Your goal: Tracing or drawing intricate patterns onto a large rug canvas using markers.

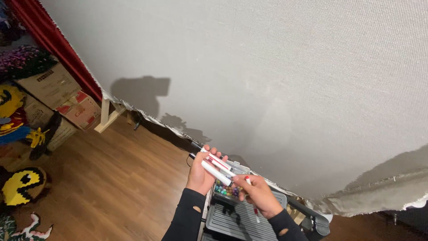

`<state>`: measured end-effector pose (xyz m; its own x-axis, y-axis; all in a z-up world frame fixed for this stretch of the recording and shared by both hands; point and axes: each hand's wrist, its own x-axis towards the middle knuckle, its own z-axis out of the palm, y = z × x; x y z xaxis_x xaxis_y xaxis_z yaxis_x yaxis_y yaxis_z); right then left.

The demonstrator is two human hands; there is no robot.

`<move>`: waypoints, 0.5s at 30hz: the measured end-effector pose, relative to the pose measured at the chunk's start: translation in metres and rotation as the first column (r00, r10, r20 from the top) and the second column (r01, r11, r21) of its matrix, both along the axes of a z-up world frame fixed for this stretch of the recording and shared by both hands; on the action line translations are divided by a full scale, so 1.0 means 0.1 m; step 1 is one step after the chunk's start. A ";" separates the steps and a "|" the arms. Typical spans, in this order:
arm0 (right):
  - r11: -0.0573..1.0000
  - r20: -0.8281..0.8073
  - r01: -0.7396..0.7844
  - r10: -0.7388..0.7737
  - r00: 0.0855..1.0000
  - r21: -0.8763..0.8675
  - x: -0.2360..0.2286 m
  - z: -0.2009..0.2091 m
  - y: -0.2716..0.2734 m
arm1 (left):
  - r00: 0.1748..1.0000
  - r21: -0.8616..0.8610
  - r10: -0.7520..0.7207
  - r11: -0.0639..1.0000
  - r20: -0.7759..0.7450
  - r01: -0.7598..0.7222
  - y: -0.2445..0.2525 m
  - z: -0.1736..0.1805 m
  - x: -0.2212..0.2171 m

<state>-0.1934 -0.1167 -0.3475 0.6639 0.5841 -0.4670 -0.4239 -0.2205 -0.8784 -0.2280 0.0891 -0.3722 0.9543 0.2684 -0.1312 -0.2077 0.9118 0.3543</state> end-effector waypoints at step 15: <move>0.796 0.660 0.253 0.227 0.716 -0.549 0.08 0.34 -0.72 | 0.962 0.255 0.087 0.967 -0.259 -0.018 0.23 0.09 -0.07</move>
<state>-0.1851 -0.1890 -0.3136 0.9271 0.3544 -0.1220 0.2121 -0.7644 -0.6089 -0.2351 0.1122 -0.3636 0.8773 0.3737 -0.3012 -0.1197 0.7781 0.6167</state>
